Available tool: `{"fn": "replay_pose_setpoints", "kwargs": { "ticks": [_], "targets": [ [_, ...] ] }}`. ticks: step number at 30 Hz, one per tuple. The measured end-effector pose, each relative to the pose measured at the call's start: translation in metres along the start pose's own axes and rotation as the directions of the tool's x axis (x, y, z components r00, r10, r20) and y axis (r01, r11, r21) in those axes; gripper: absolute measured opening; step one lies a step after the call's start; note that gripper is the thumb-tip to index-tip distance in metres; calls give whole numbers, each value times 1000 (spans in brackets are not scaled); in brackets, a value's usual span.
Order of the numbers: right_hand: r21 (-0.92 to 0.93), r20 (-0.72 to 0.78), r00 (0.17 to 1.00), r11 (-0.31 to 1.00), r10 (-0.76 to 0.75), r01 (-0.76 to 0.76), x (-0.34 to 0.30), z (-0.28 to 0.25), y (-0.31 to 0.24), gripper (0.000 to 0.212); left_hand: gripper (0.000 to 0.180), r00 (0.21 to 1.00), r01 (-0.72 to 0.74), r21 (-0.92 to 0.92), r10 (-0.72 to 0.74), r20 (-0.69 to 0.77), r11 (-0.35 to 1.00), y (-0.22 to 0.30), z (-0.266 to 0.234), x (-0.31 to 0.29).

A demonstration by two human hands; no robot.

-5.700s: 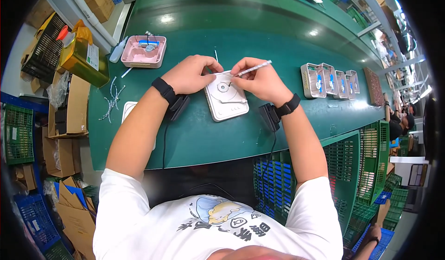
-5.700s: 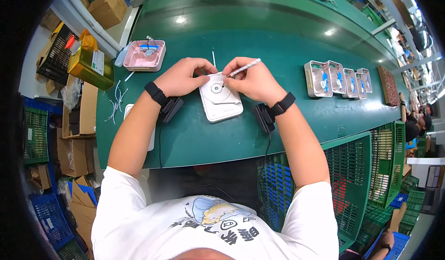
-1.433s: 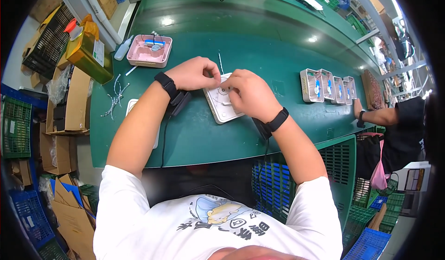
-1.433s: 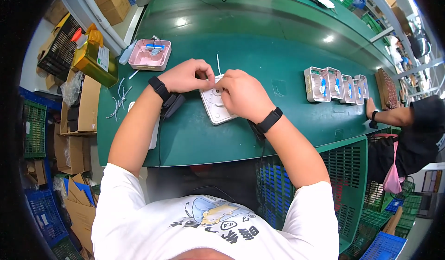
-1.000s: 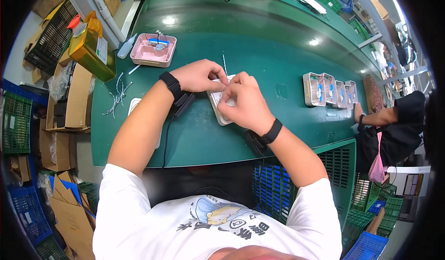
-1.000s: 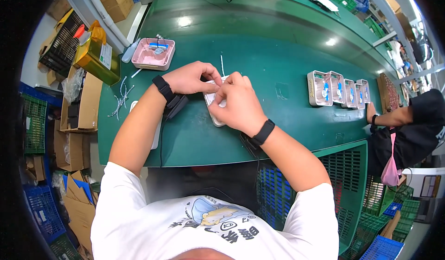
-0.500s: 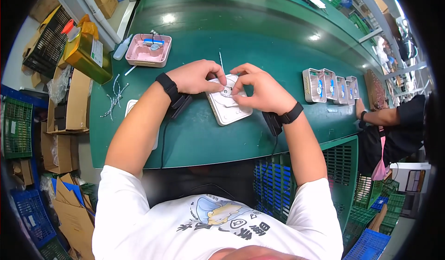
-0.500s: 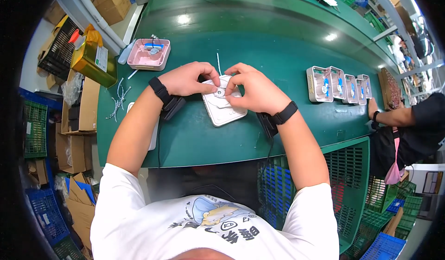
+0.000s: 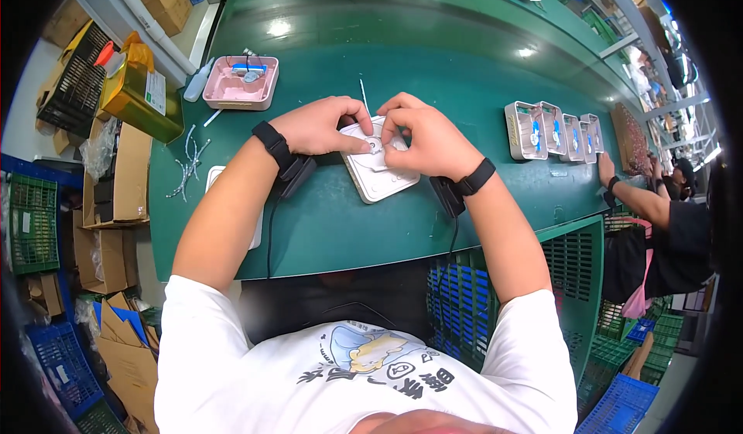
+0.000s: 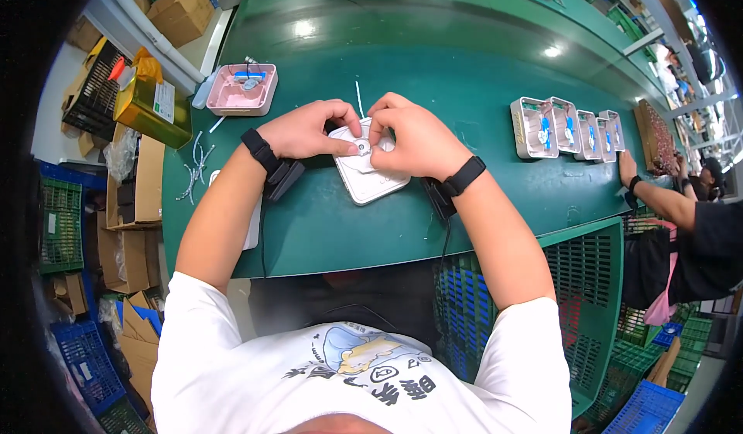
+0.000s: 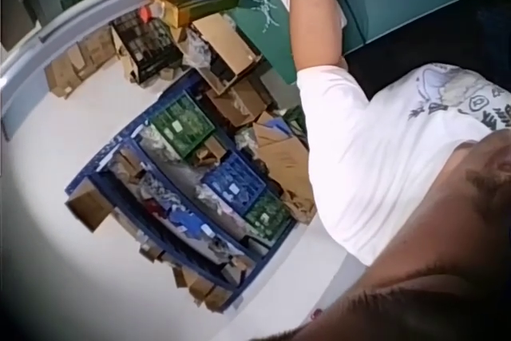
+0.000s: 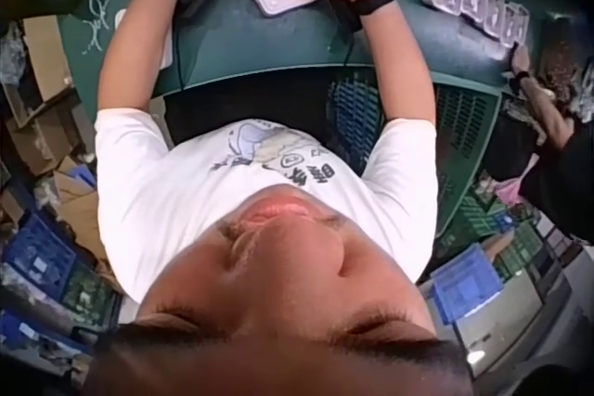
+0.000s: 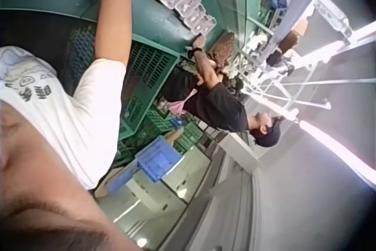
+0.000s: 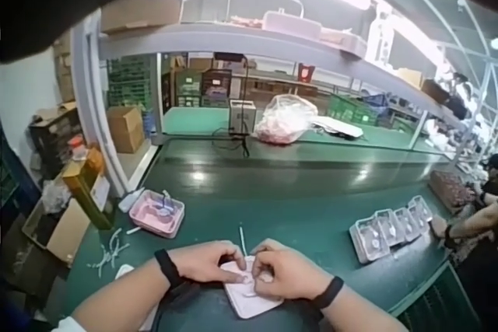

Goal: The person assembles a white electronic device by inserting a small component into the center, threading a white wire through the casing, and pressing the parts together. They place the completed unit into a green crate and repeat the process with several more devices.

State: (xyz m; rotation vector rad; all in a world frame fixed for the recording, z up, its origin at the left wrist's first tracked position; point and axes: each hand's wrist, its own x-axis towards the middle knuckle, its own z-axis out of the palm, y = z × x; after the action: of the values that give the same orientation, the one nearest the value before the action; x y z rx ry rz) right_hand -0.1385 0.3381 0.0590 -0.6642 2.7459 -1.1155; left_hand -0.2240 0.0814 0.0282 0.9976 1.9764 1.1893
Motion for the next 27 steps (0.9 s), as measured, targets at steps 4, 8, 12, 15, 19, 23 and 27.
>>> {"fn": "replay_pose_setpoints", "kwargs": {
  "ticks": [4, 8, 12, 15, 19, 23, 27],
  "targets": [
    [84, 13, 999, 996, 33, -34, -3, 1, 8, 17, 44, 998, -9, 40, 11, -57, 999, -4, 6, 4],
    [121, 24, 1000, 993, -11, 8, 0, 3, 12, 17, 51, 994, 30, 120, -17, -106, 992, -3, 13, 6],
    [196, 23, 995, 976, 94, -97, 0, -2, 14, 17, 52, 993, 52, 94, -41, -107, 994, -6, 13, 10],
    [197, 25, 997, 977, 80, -83, 1, 2, 12, 17, 46, 990, -20, 140, 39, -139, 990, -10, 19, 9],
    [202, 4, 998, 978, 59, -59, -2, -1, 19, 17, 47, 988, 76, 58, -67, -137, 995, -11, 21, 16],
    [228, 30, 996, 970, 79, -84, 1, -2, 21, 18, 48, 981, 126, -74, -135, -139, 989, -6, 21, 19],
    [194, 37, 996, 977, 85, -90, 0, 3, 16, 19, 48, 975, 157, -81, -168, -146, 984, -13, 26, 18]
  ]
}}
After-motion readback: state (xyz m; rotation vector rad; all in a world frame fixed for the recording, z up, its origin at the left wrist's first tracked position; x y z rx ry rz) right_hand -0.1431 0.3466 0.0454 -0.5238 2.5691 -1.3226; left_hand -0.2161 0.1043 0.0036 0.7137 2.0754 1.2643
